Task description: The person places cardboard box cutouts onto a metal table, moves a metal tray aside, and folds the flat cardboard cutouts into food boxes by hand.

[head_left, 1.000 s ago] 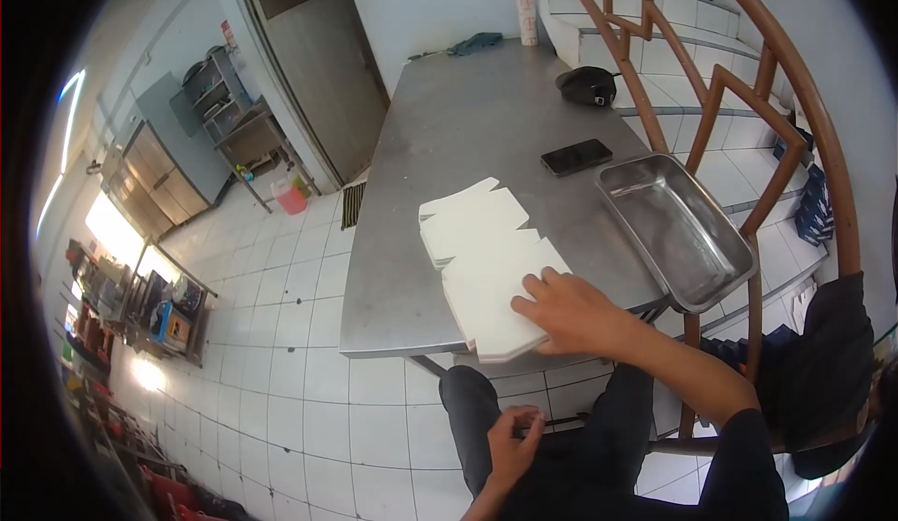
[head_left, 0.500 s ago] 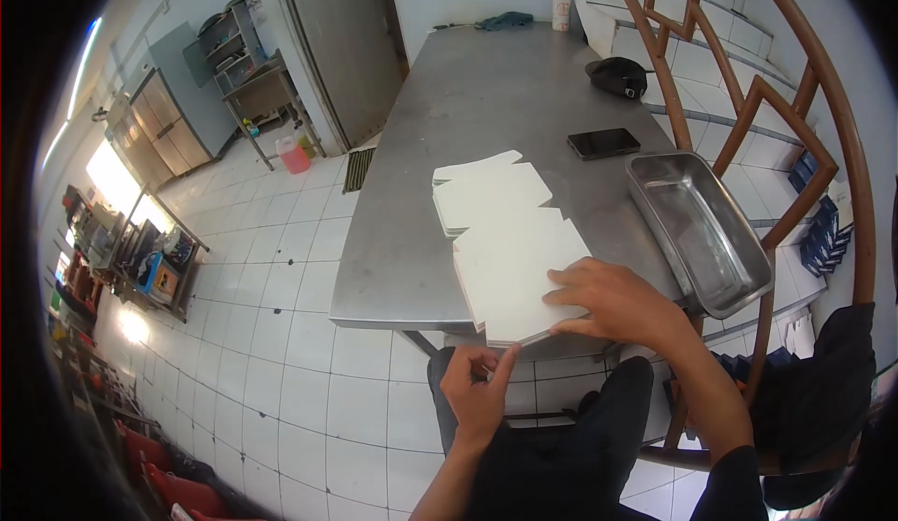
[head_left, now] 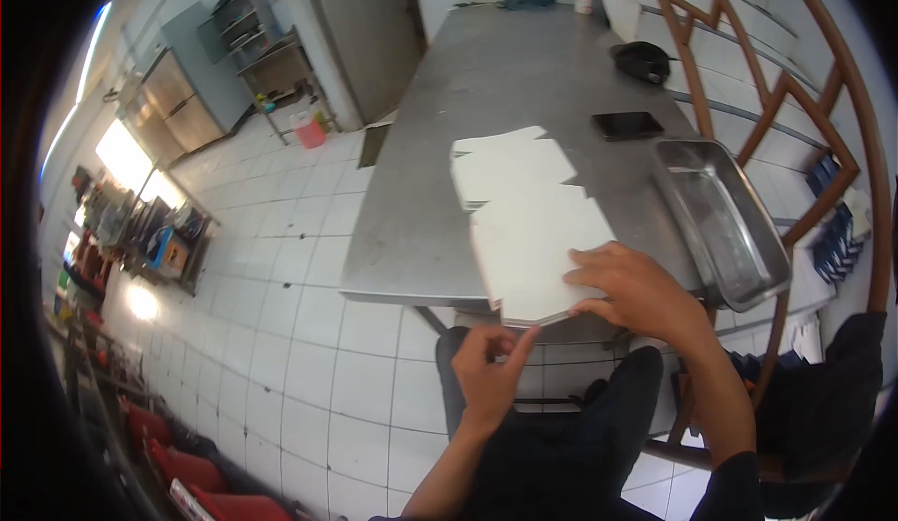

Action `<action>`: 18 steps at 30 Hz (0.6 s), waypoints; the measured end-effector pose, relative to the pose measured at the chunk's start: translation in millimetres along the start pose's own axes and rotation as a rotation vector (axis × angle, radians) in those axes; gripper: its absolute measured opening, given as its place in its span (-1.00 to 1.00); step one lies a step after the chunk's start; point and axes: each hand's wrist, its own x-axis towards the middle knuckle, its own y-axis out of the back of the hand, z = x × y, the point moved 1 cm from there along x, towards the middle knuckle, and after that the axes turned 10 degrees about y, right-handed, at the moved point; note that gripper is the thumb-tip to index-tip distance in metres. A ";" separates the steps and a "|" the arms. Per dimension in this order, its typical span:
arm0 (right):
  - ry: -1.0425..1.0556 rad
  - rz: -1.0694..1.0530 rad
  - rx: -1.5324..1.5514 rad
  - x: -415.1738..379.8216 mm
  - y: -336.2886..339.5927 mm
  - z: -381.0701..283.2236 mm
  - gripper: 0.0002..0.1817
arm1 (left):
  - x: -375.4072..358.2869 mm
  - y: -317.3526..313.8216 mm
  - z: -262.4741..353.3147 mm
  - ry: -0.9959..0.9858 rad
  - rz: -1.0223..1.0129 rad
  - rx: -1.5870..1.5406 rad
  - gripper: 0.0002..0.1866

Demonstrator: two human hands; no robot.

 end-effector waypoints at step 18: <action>0.099 0.164 -0.122 -9.4 -7.0 -11.8 -0.76 | -2.6 -5.7 19.5 -0.277 0.004 0.024 -0.76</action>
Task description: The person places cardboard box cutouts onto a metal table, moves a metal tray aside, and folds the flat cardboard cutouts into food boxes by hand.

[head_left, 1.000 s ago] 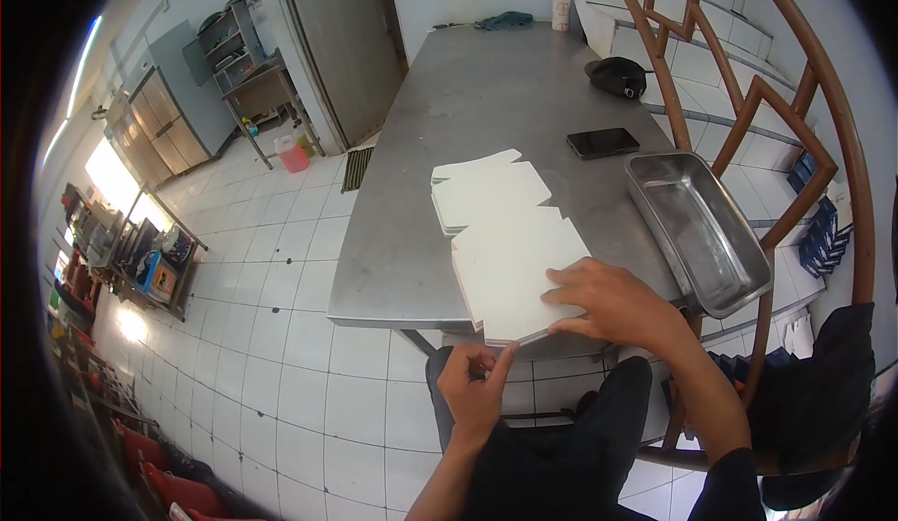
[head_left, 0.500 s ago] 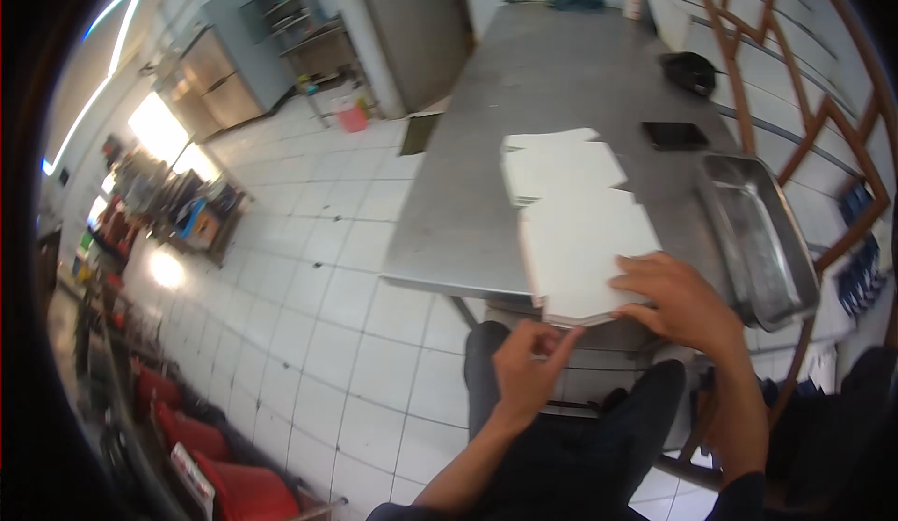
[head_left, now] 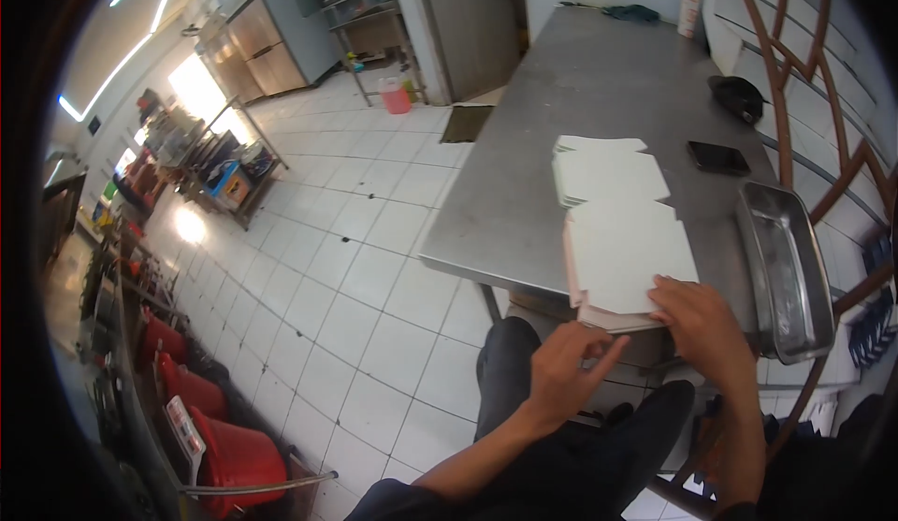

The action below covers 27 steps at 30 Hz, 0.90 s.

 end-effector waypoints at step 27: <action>-1.030 1.305 0.935 -220.9 -27.7 -79.5 -0.67 | 88.2 15.9 11.1 -0.488 -0.497 0.646 -0.55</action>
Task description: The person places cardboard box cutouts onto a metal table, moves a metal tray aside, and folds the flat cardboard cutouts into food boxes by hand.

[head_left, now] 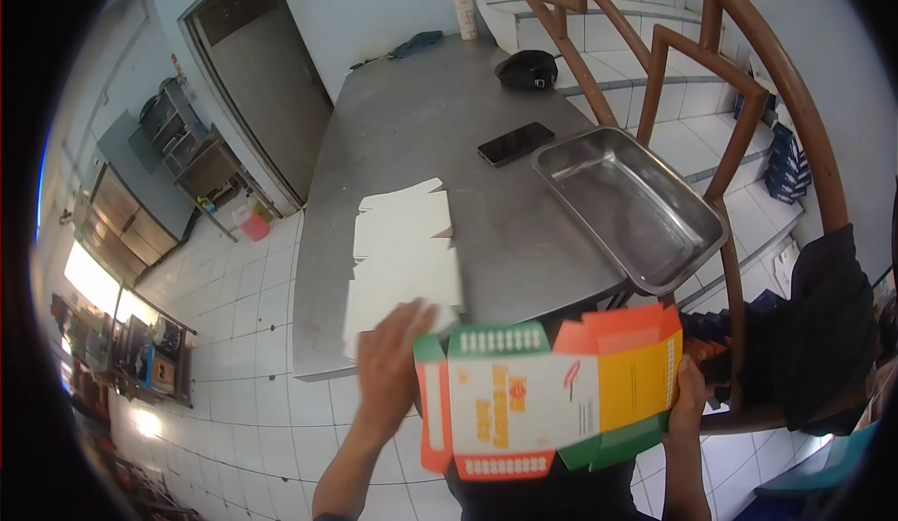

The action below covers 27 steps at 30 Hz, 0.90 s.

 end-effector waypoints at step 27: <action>-0.050 -0.301 -0.452 -19.1 6.9 29.5 -0.79 | -177.0 -67.5 25.2 1.013 -0.577 -1.365 -0.52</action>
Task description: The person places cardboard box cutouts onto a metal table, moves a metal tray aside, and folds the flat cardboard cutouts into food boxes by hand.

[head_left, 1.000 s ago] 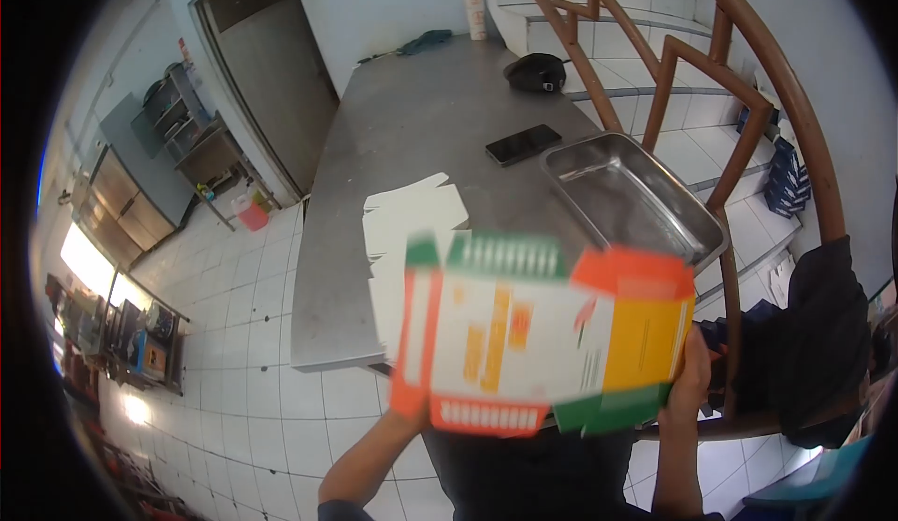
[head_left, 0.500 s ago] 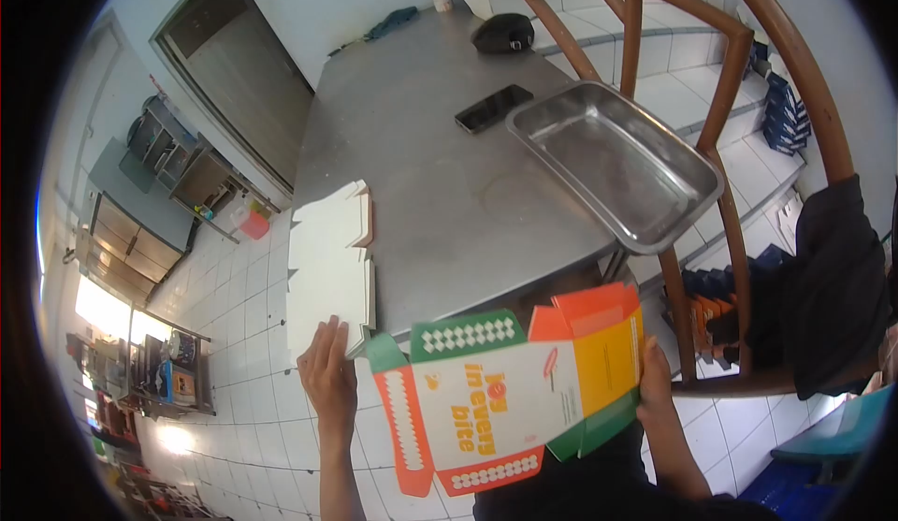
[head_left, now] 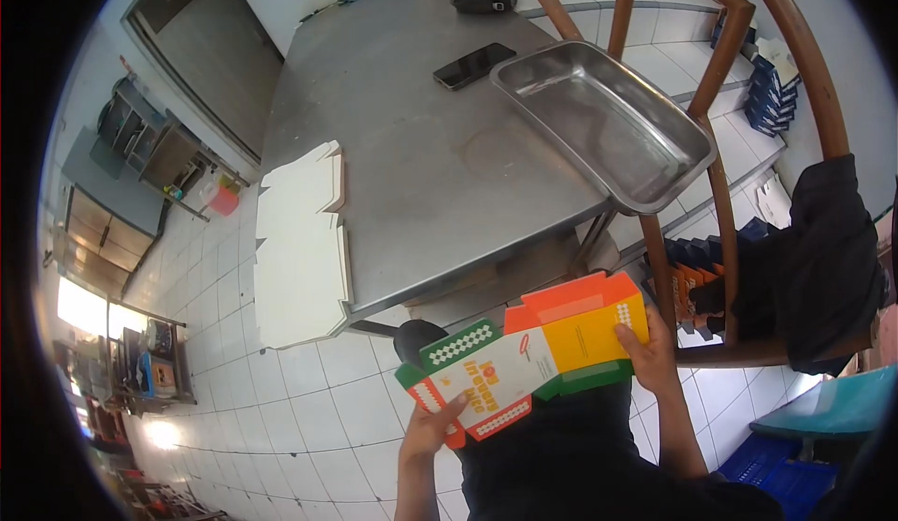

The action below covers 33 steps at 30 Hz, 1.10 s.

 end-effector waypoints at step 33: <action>-0.206 -0.277 1.152 -56.7 65.3 39.9 -0.50 | 28.3 -84.2 -63.8 0.128 -0.508 -0.511 -0.31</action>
